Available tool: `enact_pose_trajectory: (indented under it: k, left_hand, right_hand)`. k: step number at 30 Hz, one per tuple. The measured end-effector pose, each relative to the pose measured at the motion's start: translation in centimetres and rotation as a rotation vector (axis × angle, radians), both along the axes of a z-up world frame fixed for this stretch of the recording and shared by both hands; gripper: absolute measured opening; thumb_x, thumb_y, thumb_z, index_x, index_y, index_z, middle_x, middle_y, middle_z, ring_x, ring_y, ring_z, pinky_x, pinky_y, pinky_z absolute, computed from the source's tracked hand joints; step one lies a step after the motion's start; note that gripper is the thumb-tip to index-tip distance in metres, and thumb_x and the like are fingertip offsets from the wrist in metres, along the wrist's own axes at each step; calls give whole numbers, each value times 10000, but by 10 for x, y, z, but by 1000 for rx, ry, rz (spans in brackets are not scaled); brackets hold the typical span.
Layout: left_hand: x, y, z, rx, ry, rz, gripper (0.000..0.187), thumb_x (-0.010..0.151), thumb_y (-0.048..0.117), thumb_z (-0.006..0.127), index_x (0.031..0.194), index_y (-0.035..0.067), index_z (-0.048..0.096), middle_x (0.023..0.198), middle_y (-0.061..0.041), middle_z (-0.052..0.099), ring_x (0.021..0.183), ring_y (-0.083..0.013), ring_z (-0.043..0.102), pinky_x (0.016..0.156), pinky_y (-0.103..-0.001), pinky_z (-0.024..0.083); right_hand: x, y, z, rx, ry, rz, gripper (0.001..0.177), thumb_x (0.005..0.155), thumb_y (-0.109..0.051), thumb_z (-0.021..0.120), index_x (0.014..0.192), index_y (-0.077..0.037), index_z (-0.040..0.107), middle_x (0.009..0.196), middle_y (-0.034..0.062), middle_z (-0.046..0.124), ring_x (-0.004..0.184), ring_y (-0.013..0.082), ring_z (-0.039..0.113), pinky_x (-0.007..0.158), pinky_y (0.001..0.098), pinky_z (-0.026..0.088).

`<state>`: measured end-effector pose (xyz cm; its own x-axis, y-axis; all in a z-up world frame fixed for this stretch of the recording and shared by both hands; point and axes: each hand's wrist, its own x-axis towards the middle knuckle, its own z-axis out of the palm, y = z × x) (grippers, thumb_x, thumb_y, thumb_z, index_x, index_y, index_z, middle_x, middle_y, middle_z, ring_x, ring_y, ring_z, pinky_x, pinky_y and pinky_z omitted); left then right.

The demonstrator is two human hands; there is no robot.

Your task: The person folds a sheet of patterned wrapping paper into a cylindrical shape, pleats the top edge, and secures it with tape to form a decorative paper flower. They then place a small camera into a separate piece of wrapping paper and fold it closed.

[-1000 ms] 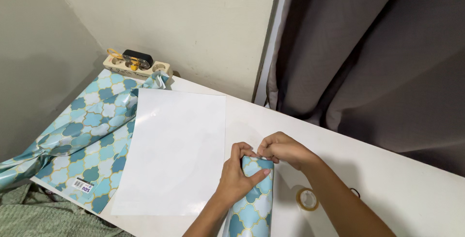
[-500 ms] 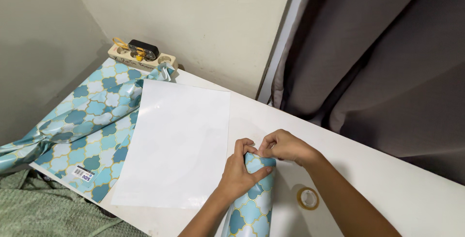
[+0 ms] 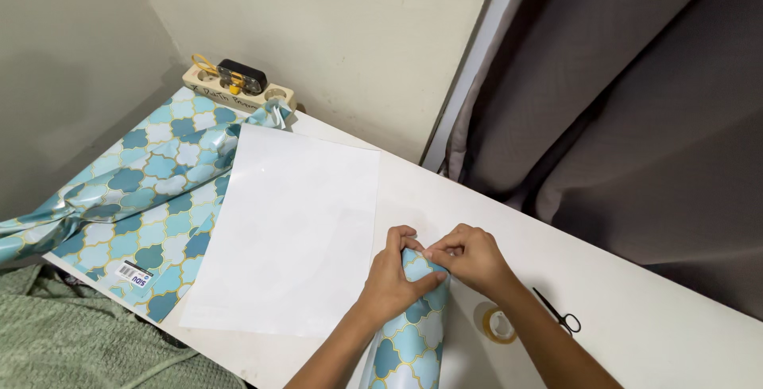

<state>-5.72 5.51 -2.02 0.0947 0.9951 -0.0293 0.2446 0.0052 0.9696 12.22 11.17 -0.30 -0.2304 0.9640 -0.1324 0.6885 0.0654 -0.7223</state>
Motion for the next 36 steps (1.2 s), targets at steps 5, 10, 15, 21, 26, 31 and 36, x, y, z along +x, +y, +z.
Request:
enact_pose_trajectory:
  k: [5,10,15,21,26,31,36]
  left_hand:
    - [0,0,-8,54,-9,2,840,687,301,884,1344,52,423,1125,-133,663,1013,-275,685,866,-383,550]
    - [2,-3,-13,138,-32,29,860,682,283,911,1347,26,428,1124,-159,669,1054,-278,665,917,-379,530]
    - [-10,-19,-11,180,-151,194,605,842,258,790,1339,33,529,1158,-164,696,1055,-250,683,937,-364,532]
    - [-40,-55,-14,-107,179,38,316,978,139,557,1272,70,650,871,-220,754,733,-260,704,758,-399,569]
    - [-23,-56,-16,-50,1,26,373,915,-8,535,1283,33,575,850,-111,677,723,-197,691,680,-365,610]
    - [-23,-66,4,-75,-113,8,484,838,-60,621,1296,49,511,836,-71,606,717,-240,685,680,-374,615]
    - [-37,-72,48,211,554,-63,895,619,137,946,1402,176,514,1217,-135,546,1169,-319,545,893,-434,531]
  right_hand:
    - [-4,-3,7,-36,-62,22,219,759,-282,845,873,-95,842,739,48,683,660,138,587,626,304,501]
    - [1,-11,7,-62,16,76,284,830,-277,804,1021,-68,799,780,80,672,647,122,561,608,298,497]
    - [28,-53,-1,-153,309,-185,422,898,-179,676,1307,-78,668,860,140,676,630,148,596,565,319,514]
    - [29,-109,-11,-389,242,-132,495,961,-349,583,1299,11,625,1043,143,749,877,192,715,698,306,625]
    - [-7,-102,-13,-265,2,-283,813,849,-533,773,1370,47,543,1151,195,691,1006,230,710,864,324,577]
    - [4,-87,21,-504,191,-268,837,729,-416,844,1368,15,518,1119,231,731,981,294,751,835,409,614]
    - [15,-79,65,-492,-3,54,762,671,-326,874,1327,-52,598,1099,168,731,986,262,735,822,376,608]
